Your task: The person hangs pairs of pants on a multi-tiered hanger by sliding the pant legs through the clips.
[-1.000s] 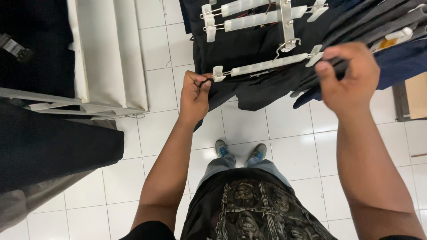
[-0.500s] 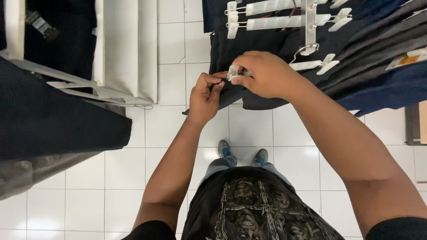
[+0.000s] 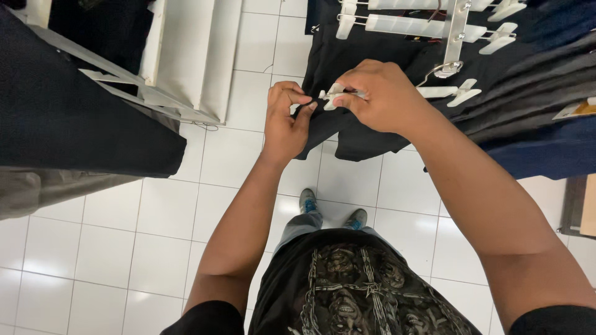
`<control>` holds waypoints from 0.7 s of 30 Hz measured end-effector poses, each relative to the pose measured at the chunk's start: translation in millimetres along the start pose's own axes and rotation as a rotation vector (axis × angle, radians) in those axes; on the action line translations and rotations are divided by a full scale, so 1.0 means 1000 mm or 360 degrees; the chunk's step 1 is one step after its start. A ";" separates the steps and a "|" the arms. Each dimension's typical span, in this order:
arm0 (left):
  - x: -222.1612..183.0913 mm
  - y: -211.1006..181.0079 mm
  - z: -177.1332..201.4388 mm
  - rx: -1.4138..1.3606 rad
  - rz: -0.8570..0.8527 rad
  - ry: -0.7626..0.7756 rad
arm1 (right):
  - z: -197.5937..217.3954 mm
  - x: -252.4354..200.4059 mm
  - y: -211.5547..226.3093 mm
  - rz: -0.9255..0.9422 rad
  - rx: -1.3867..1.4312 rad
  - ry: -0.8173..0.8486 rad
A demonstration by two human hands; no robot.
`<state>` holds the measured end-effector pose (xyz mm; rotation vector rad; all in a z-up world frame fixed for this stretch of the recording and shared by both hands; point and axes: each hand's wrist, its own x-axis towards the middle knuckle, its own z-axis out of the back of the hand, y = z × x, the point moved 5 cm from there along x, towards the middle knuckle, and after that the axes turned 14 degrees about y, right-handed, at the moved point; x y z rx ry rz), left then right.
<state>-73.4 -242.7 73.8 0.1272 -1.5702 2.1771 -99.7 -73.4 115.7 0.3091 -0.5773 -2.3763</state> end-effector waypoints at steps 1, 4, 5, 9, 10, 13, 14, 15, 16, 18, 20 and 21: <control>0.001 0.001 0.000 0.0000 0.0006 -0.0008 | 0.000 0.000 0.000 0.0006 0.0001 0.0008; 0.003 -0.001 0.001 0.0026 -0.0079 -0.0029 | 0.000 0.000 0.000 0.0080 -0.0013 -0.0034; 0.003 -0.003 0.001 0.0026 -0.0058 -0.0031 | 0.000 0.000 0.000 0.0105 -0.0025 -0.0047; 0.003 0.001 0.000 -0.0083 0.0086 -0.0007 | 0.003 0.000 0.001 0.0095 -0.0060 0.0008; 0.001 -0.003 0.001 -0.0086 0.0089 -0.0006 | 0.002 -0.001 0.000 0.0093 -0.0059 0.0011; -0.003 -0.015 0.001 -0.0023 -0.0033 0.0041 | 0.000 -0.001 0.001 0.0119 -0.0065 0.0007; -0.004 -0.016 0.000 -0.0012 -0.0072 0.0046 | 0.000 -0.001 0.003 0.0146 -0.0078 -0.0013; -0.005 -0.018 -0.001 -0.0001 -0.0112 0.0052 | -0.001 -0.002 0.003 0.0173 -0.0091 -0.0033; -0.005 -0.017 -0.003 -0.0006 -0.0109 0.0056 | -0.002 -0.003 0.004 0.0167 -0.0089 -0.0030; -0.004 -0.017 -0.005 -0.0044 -0.0113 0.0074 | -0.002 -0.003 0.003 0.0115 0.0004 -0.0090; 0.000 -0.014 -0.007 -0.0026 -0.0094 0.0058 | -0.001 -0.003 0.003 0.0130 -0.0008 -0.0037; 0.002 -0.012 -0.007 -0.0008 -0.0081 0.0044 | -0.001 -0.002 0.004 0.0144 -0.0024 0.0013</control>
